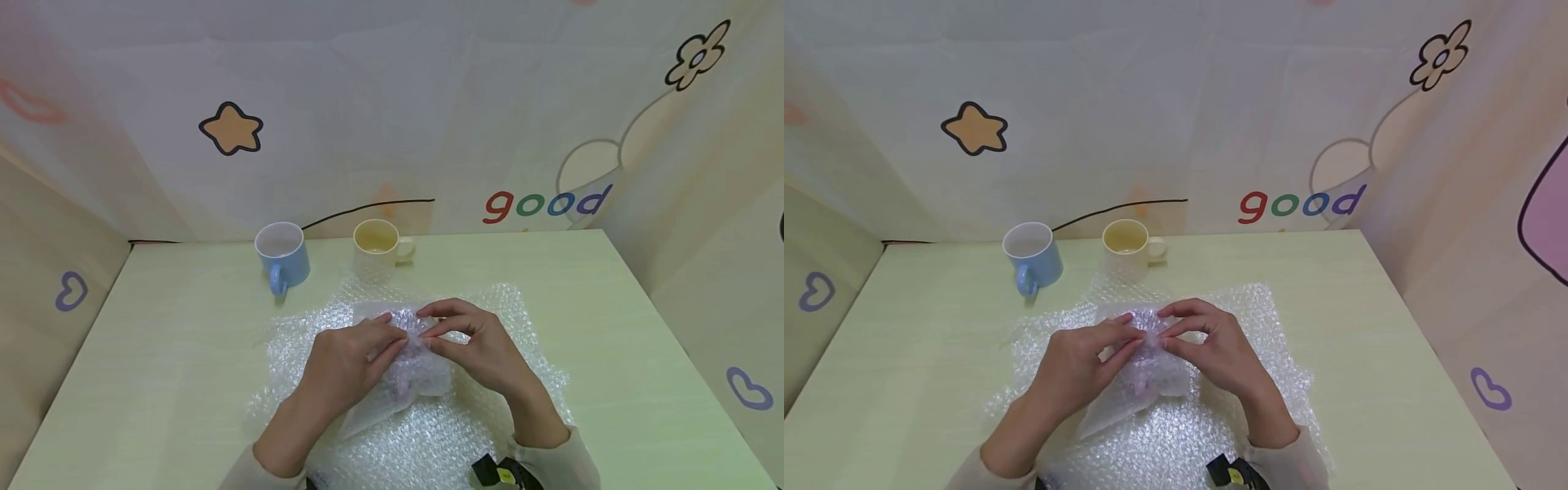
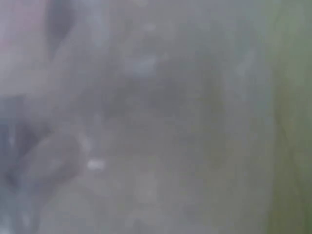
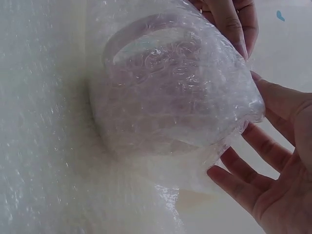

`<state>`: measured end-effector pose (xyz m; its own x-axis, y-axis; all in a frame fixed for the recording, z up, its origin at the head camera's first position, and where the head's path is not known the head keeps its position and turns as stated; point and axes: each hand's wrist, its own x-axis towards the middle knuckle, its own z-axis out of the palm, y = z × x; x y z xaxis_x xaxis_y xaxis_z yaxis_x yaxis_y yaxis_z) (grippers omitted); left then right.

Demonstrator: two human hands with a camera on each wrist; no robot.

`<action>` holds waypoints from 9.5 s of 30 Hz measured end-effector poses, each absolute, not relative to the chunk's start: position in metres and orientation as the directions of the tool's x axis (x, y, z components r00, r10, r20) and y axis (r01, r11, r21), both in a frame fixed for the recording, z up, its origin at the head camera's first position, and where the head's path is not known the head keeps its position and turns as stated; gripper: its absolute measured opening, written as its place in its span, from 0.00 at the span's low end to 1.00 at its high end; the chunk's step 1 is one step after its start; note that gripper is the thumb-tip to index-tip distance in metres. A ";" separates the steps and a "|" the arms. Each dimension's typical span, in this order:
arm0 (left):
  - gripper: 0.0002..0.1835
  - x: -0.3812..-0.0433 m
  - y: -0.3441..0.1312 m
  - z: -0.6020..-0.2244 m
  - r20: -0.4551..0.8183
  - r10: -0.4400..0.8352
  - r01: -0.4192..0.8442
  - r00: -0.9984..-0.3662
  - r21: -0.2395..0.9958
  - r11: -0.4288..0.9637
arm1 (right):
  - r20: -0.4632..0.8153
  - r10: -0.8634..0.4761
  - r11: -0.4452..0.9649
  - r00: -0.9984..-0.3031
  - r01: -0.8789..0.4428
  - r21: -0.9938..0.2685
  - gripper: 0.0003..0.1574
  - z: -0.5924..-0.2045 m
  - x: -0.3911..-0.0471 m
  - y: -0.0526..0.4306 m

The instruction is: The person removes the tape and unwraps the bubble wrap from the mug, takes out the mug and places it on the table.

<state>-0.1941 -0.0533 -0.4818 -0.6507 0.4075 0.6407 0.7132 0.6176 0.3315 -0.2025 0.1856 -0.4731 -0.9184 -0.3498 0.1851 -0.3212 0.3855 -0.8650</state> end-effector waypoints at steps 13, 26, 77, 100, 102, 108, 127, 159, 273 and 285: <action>0.18 -0.193 -0.061 -0.474 0.587 0.418 0.690 -0.693 0.371 0.622 | 0.286 -0.371 0.416 -0.884 -0.433 -0.800 0.10 -0.467 -0.199 0.183; 0.12 -0.198 -0.069 -0.471 0.585 0.365 0.659 -0.725 0.434 0.614 | 0.361 -0.298 0.480 -0.884 -0.466 -0.744 0.12 -0.463 -0.197 0.177; 0.27 -0.200 -0.076 -0.465 0.516 0.340 0.596 -0.786 0.489 0.637 | 0.335 -0.247 0.498 -0.909 -0.416 -0.760 0.21 -0.460 -0.199 0.183; 0.27 -0.203 -0.080 -0.466 0.553 0.326 0.617 -0.767 0.494 0.613 | 0.312 -0.232 0.508 -0.921 -0.388 -0.769 0.22 -0.459 -0.200 0.189; 0.27 -0.203 -0.080 -0.466 0.553 0.328 0.617 -0.766 0.492 0.614 | 0.313 -0.231 0.509 -0.921 -0.388 -0.768 0.22 -0.459 -0.200 0.189; 0.26 -0.203 -0.081 -0.466 0.564 0.333 0.628 -0.756 0.483 0.610 | 0.323 -0.226 0.511 -0.919 -0.394 -0.764 0.22 -0.459 -0.201 0.191; 0.25 -0.202 -0.080 -0.465 0.561 0.342 0.633 -0.754 0.482 0.606 | 0.313 -0.214 0.527 -0.925 -0.379 -0.761 0.21 -0.457 -0.201 0.195; 0.29 -0.199 -0.077 -0.467 0.322 0.442 0.547 -0.837 0.494 0.676 | 0.266 -0.241 0.564 -0.933 -0.358 -0.744 0.26 -0.453 -0.201 0.200; 0.37 -0.180 -0.140 -0.465 0.375 0.235 0.429 -0.897 0.605 0.671 | 0.013 -0.075 0.647 -0.997 -0.059 -0.760 0.36 -0.439 -0.165 0.248; 0.32 -0.177 -0.147 -0.467 0.309 0.290 0.415 -0.906 0.507 0.756 | -0.006 -0.085 0.668 -0.996 -0.053 -0.742 0.30 -0.441 -0.164 0.254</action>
